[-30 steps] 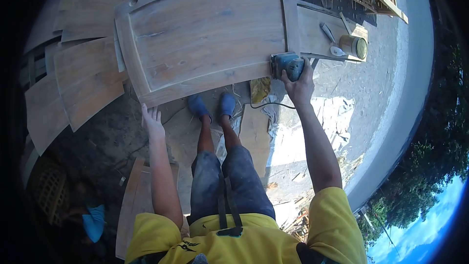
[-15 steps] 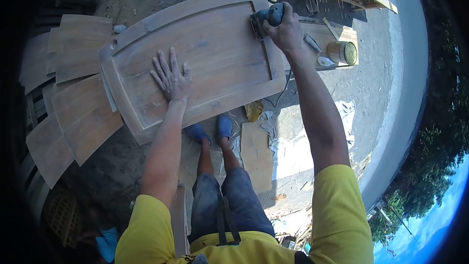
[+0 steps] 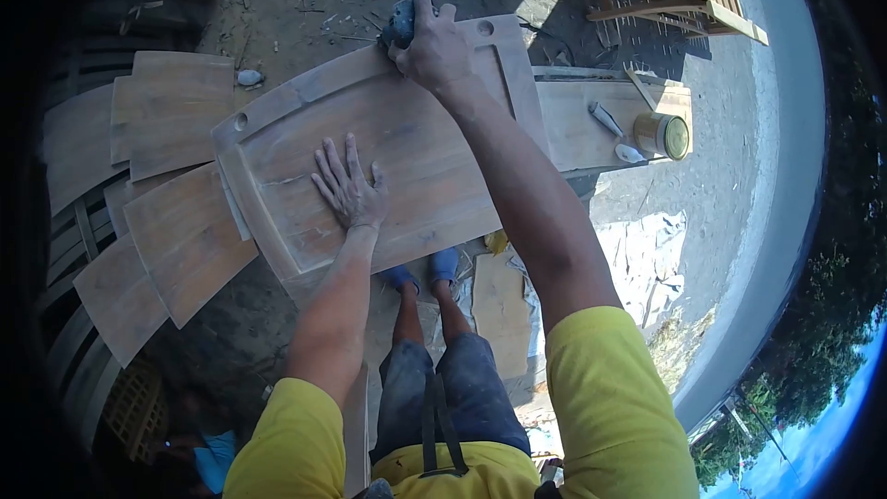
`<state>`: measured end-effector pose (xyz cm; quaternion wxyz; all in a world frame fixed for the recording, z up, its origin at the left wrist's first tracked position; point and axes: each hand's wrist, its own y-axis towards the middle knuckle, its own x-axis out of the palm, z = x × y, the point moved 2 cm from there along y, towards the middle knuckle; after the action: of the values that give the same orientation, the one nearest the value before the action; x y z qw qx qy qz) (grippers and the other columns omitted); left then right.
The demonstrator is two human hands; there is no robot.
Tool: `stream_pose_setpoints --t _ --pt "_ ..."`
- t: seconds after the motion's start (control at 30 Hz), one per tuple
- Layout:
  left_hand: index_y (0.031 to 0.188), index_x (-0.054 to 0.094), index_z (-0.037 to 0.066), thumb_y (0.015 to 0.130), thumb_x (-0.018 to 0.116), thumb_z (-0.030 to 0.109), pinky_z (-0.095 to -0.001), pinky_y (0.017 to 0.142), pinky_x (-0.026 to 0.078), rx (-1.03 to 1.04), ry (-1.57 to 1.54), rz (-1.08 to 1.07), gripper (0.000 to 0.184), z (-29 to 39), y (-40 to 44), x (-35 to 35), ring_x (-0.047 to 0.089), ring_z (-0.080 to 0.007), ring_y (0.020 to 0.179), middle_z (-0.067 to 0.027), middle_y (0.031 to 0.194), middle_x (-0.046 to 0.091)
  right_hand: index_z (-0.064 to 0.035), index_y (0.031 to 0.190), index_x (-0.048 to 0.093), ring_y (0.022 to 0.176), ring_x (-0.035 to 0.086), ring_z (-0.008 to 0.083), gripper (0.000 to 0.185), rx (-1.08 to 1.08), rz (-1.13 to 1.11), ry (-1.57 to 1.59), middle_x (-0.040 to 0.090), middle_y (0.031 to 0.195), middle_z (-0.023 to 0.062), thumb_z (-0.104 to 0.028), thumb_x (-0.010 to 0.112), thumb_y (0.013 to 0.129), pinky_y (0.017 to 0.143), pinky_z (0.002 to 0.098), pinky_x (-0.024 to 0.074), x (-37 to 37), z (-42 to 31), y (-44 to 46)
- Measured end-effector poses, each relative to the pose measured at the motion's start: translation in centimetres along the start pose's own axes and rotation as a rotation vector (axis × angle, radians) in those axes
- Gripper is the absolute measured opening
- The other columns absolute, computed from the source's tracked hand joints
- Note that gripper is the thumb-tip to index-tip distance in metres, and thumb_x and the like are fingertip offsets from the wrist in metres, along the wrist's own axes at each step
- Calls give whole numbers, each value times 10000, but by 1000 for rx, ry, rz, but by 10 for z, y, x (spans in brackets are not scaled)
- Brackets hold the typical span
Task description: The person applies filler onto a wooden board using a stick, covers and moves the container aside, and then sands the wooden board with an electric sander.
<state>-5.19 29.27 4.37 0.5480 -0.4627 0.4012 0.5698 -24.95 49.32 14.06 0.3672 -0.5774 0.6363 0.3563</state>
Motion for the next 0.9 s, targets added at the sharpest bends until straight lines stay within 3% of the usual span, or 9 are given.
stream_pose_setpoints --t 0.17,0.57,0.67,0.9 --pt "1721 254 289 1005 583 439 -607 1311 49 -20 34 -48 802 -1 -1 -1 91 -369 1661 -126 1801 139 -144 1489 419 946 733 502 871 -33 -112 27 591 1208 288 -349 876 776 809 532 622 4 -26 8" --pt "1722 255 277 1008 570 429 -607 1310 34 -7 22 -44 796 2 -2 -3 85 -376 1660 -131 1802 126 -127 1529 398 1039 729 490 879 213 11 -203 608 1253 298 -494 788 832 927 541 592 -61 106 33" --pt "1723 256 272 1006 571 436 -617 1305 39 -7 35 -40 800 1 0 0 94 -384 1658 -141 1799 133 -126 1541 406 1100 710 490 888 279 -17 -157 611 1265 302 -484 796 829 955 540 581 -83 130 6" --pt "1721 262 264 1006 570 436 -634 1299 49 1 51 -20 798 2 -2 -1 108 -405 1653 -155 1793 149 -120 1526 437 1014 700 505 865 203 87 -69 606 1213 268 -356 851 805 886 565 585 -93 161 -115"
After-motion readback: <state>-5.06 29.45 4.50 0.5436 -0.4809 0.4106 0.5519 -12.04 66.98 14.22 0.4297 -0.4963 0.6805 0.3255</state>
